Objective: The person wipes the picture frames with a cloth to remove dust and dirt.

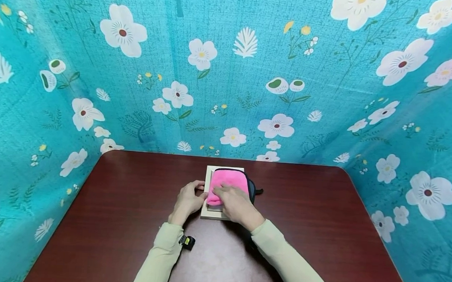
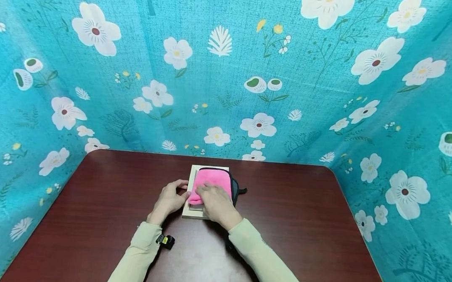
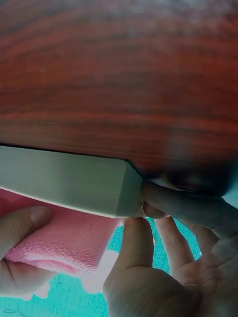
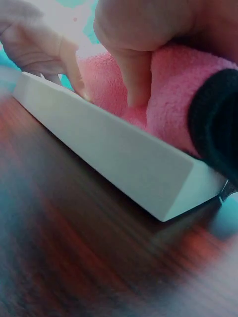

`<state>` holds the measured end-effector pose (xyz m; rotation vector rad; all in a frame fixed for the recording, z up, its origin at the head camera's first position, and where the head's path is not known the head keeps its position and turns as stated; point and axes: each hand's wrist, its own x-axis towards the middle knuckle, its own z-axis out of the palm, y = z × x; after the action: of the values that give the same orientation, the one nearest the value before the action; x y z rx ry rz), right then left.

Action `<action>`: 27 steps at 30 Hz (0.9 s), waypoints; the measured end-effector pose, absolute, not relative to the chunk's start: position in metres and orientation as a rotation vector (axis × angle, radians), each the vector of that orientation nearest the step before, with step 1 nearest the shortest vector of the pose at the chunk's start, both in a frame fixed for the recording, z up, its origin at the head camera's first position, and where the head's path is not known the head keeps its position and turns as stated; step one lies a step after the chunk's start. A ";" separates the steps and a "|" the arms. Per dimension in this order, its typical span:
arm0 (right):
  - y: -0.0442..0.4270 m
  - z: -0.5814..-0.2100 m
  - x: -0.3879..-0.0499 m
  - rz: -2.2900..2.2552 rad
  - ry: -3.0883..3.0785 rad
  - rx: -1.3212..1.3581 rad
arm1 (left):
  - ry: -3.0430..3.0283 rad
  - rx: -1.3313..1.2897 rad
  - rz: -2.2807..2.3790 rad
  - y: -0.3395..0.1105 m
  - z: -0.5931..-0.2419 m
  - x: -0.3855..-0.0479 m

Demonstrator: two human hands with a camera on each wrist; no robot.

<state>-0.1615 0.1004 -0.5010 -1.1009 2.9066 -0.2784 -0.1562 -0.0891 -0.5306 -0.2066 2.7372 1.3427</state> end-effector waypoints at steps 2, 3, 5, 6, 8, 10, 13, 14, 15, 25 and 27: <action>0.102 -0.500 -0.161 -0.279 2.910 -1.094 | 2.734 -0.207 1.343 -0.088 -0.530 -0.156; 0.103 -0.500 -0.161 -0.274 2.912 -1.093 | 2.730 -0.209 1.348 -0.088 -0.530 -0.155; 0.105 -0.499 -0.160 -0.258 2.915 -1.082 | 2.732 -0.207 1.346 -0.088 -0.529 -0.154; 0.106 -0.498 -0.160 -0.246 2.917 -1.076 | 2.733 -0.206 1.345 -0.088 -0.529 -0.154; 0.108 -0.498 -0.159 -0.228 2.922 -1.063 | 2.736 -0.200 1.342 -0.087 -0.529 -0.153; 0.110 -0.499 -0.159 -0.219 2.929 -1.051 | 2.743 -0.194 1.335 -0.087 -0.528 -0.153; 0.114 -0.497 -0.158 -0.215 2.937 -1.038 | 2.749 -0.190 1.338 -0.087 -0.528 -0.154; 0.115 -0.497 -0.158 -0.214 2.941 -1.040 | 2.750 -0.188 1.340 -0.087 -0.528 -0.154; 0.116 -0.496 -0.158 -0.210 2.944 -1.039 | 2.749 -0.189 1.342 -0.087 -0.527 -0.154; 0.132 -0.497 -0.158 -0.189 2.953 -1.002 | 2.750 -0.209 1.340 -0.087 -0.527 -0.154; 0.135 -0.497 -0.158 -0.173 2.961 -0.996 | 2.749 -0.209 1.338 -0.087 -0.527 -0.154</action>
<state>-0.1582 0.1354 -0.4967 -0.9959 2.9609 -0.1733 -0.1537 -0.0868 -0.5271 -0.2086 2.7495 1.3379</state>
